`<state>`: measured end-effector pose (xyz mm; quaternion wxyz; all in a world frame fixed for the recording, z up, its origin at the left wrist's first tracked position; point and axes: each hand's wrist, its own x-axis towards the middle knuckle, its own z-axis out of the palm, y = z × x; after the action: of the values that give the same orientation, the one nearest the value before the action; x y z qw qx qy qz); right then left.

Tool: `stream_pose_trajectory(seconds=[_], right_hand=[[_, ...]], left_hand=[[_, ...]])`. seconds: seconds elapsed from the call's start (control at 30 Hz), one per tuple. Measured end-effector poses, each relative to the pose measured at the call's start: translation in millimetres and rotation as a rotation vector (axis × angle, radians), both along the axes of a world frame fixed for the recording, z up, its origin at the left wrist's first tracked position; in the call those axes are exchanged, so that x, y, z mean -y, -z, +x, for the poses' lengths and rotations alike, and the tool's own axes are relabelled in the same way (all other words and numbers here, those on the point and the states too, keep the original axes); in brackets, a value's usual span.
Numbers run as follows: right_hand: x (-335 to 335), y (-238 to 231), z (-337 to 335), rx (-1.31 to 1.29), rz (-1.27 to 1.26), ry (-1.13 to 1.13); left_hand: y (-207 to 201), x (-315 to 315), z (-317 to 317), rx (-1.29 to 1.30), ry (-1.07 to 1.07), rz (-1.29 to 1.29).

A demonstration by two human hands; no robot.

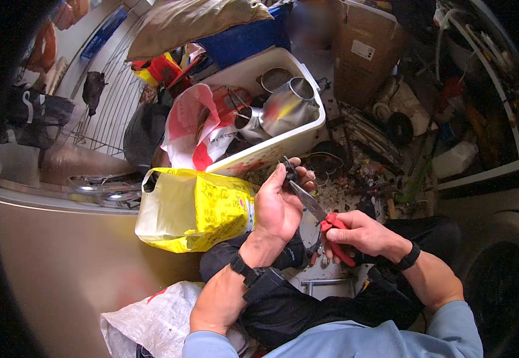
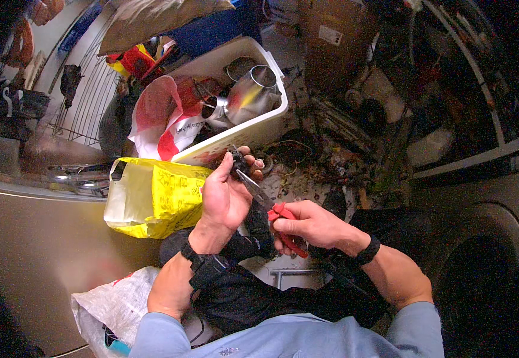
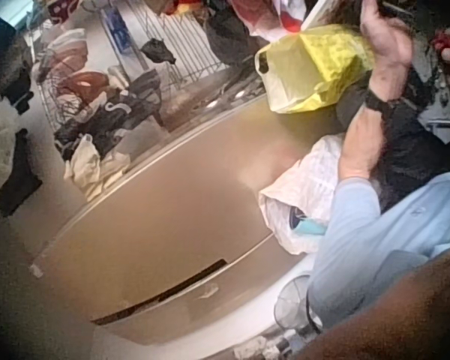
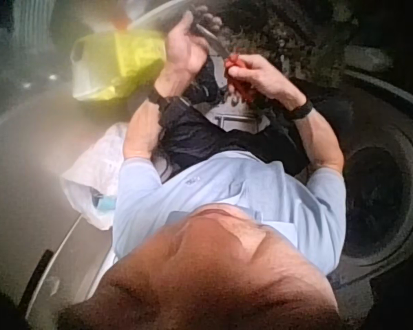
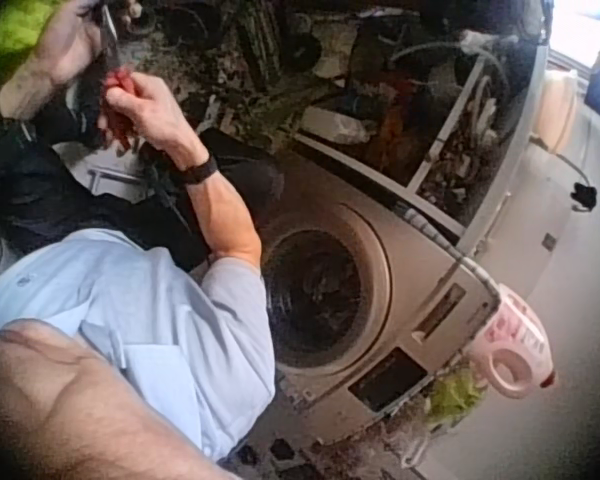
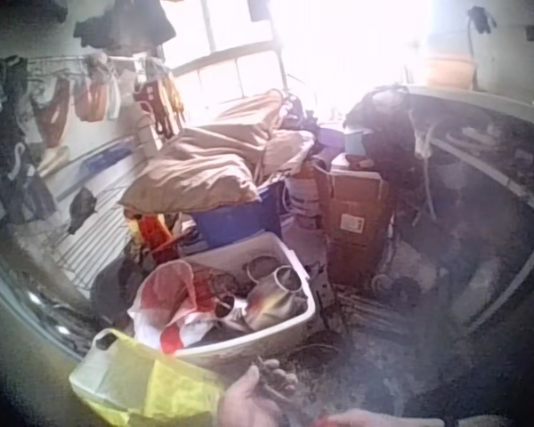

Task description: The person uses pliers and a screwdriver to pull parts from a circular component, then uses a hammer to tap a piece out of the housing before handling a metal container.

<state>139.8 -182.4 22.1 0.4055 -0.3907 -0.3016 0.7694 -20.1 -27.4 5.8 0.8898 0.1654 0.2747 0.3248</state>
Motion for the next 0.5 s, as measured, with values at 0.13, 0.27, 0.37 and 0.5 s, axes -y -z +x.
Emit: stream_pose_trajectory(seconds=[0.13,0.27,0.37,0.5], right_hand=[[-1.1,-9.0,-2.4,0.135,-0.018,-0.016],[1.0,-4.8,-2.1,0.097,-0.085,-0.030],[1.3,-6.6,-3.9,-0.026,-0.103,-0.018],[0.4,-6.2,-3.7,-0.136,-0.115,-0.011]], left_hand=[[-3.6,0.6,-1.1,-0.022,-0.003,-0.006],[-6.8,0.3,0.3,-0.051,-0.009,-0.055],[0.6,-1.8,-4.9,0.004,0.013,-0.054],[0.2,-1.1,-3.1,0.016,0.023,-0.039]])
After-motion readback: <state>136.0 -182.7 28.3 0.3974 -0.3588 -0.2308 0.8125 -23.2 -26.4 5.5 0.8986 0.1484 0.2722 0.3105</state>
